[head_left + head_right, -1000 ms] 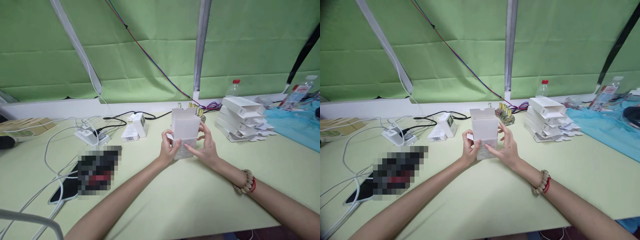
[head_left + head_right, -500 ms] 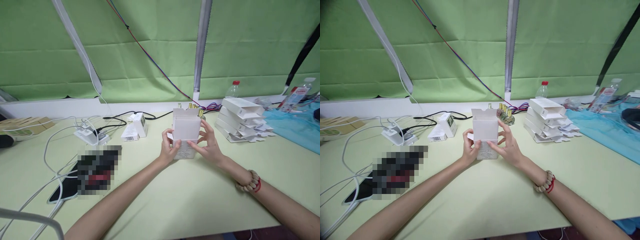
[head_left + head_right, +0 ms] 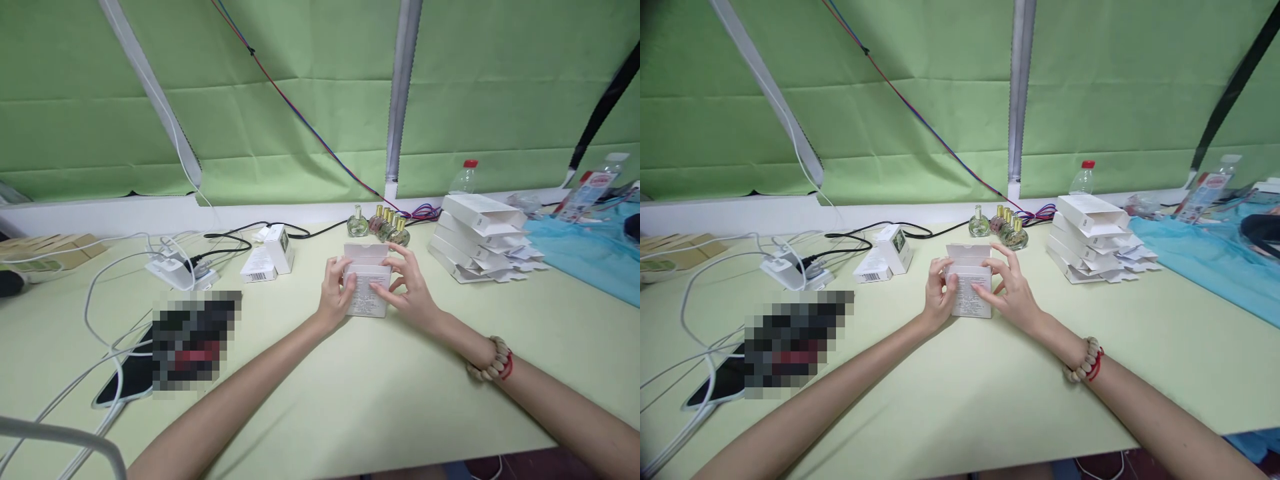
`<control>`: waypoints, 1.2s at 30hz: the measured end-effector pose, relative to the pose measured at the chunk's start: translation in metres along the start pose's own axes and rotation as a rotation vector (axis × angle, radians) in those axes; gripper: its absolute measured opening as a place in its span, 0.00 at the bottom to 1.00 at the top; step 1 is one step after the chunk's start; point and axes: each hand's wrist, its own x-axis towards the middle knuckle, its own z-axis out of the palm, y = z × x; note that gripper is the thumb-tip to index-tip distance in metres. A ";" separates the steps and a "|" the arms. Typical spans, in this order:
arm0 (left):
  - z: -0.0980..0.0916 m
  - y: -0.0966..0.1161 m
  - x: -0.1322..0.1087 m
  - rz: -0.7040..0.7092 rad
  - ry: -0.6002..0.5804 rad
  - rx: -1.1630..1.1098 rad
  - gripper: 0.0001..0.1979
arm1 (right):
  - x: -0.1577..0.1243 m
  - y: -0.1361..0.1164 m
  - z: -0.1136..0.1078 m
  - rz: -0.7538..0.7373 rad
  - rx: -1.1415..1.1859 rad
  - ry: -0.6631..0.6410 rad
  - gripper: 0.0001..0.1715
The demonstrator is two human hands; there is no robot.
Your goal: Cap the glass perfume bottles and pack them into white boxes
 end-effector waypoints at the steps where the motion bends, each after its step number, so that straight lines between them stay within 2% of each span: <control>1: -0.001 0.000 0.000 0.028 0.000 0.043 0.11 | 0.000 0.000 0.000 -0.007 -0.009 0.004 0.18; 4: -0.003 0.002 0.002 0.109 0.006 0.113 0.10 | 0.000 0.004 -0.001 -0.051 -0.046 -0.007 0.18; 7: -0.003 0.003 0.003 0.132 0.005 0.129 0.11 | 0.001 0.011 -0.001 -0.028 -0.054 -0.039 0.20; 11: -0.002 0.003 0.002 0.035 -0.014 0.103 0.09 | 0.000 0.017 0.002 0.087 0.023 -0.108 0.22; 16: -0.001 0.002 0.001 -0.044 -0.011 0.047 0.07 | 0.000 0.011 0.004 0.155 0.062 -0.130 0.20; 27: 0.001 -0.003 -0.001 0.033 0.052 0.072 0.07 | -0.005 0.013 0.007 0.067 0.077 -0.073 0.15; 36: 0.001 -0.004 -0.002 0.061 0.068 0.066 0.05 | -0.005 0.011 0.006 0.031 0.057 -0.074 0.13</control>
